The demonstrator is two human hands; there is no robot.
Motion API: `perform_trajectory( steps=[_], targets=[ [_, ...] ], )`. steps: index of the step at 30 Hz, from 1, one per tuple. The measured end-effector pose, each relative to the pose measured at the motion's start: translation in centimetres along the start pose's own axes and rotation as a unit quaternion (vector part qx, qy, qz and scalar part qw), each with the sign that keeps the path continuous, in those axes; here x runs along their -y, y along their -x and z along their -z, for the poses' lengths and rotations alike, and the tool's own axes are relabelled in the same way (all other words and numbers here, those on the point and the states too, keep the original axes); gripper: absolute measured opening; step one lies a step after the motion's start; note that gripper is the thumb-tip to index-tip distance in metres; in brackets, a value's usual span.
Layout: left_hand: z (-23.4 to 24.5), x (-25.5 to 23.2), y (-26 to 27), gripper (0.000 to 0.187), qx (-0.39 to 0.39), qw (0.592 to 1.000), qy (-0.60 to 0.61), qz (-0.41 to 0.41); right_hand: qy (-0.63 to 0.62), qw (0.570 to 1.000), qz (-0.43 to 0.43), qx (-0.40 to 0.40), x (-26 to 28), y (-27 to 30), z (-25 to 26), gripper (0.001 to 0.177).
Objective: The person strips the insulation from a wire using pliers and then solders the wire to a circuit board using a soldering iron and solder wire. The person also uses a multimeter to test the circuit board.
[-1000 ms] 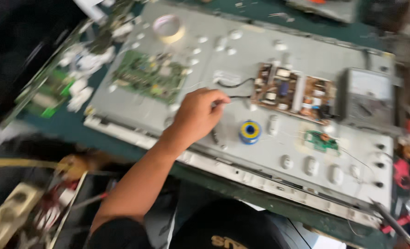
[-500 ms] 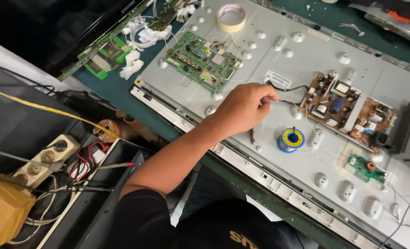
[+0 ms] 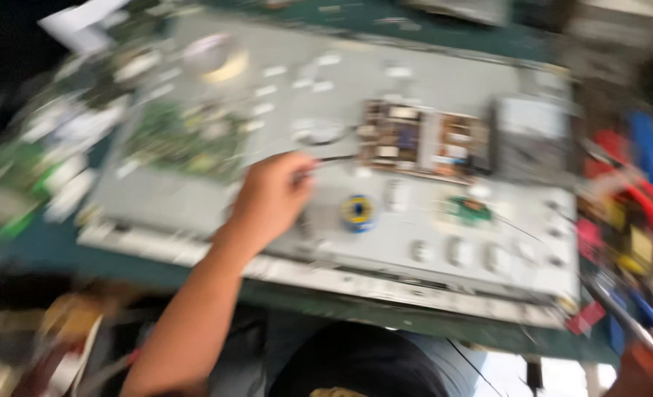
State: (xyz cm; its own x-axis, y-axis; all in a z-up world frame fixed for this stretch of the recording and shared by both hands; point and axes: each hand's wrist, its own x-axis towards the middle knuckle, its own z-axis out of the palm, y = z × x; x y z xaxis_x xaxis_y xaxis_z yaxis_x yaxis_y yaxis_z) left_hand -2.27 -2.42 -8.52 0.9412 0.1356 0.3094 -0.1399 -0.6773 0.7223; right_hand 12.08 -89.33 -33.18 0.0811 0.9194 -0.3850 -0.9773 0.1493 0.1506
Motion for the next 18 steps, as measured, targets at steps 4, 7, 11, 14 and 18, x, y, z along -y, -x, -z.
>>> perform_trajectory(
  steps=[4, 7, 11, 14, 18],
  targets=[
    [1.9, -1.5, 0.1, 0.025, 0.025, 0.996, -0.065, 0.054, 0.213, 0.818, 0.447, -0.292, -19.2, -2.3, -10.9, 0.051],
    [2.4, -3.3, 0.2, 0.016, 0.018, 0.994, -0.067, 0.081, 0.615, 0.082, 0.713, -0.325, -23.5, -13.7, -28.5, 0.036],
    [2.2, -5.2, 0.4, 0.016, 0.016, 0.989, -0.027, 0.144, 0.759, -0.312, 0.543, -0.175, -17.3, -11.7, -38.6, 0.093],
    [1.7, -4.7, 0.3, 0.014, -0.002, 0.994, -0.030, 0.108, 0.770, -0.137, 0.510, -0.358, -13.5, -11.9, -41.0, 0.041],
    [1.1, -4.5, 0.5, 0.012, -0.021, 0.987, -0.034, 0.158, 0.822, -0.234, 0.370, -0.365, -6.4, -12.5, -43.6, 0.048]
  ],
)
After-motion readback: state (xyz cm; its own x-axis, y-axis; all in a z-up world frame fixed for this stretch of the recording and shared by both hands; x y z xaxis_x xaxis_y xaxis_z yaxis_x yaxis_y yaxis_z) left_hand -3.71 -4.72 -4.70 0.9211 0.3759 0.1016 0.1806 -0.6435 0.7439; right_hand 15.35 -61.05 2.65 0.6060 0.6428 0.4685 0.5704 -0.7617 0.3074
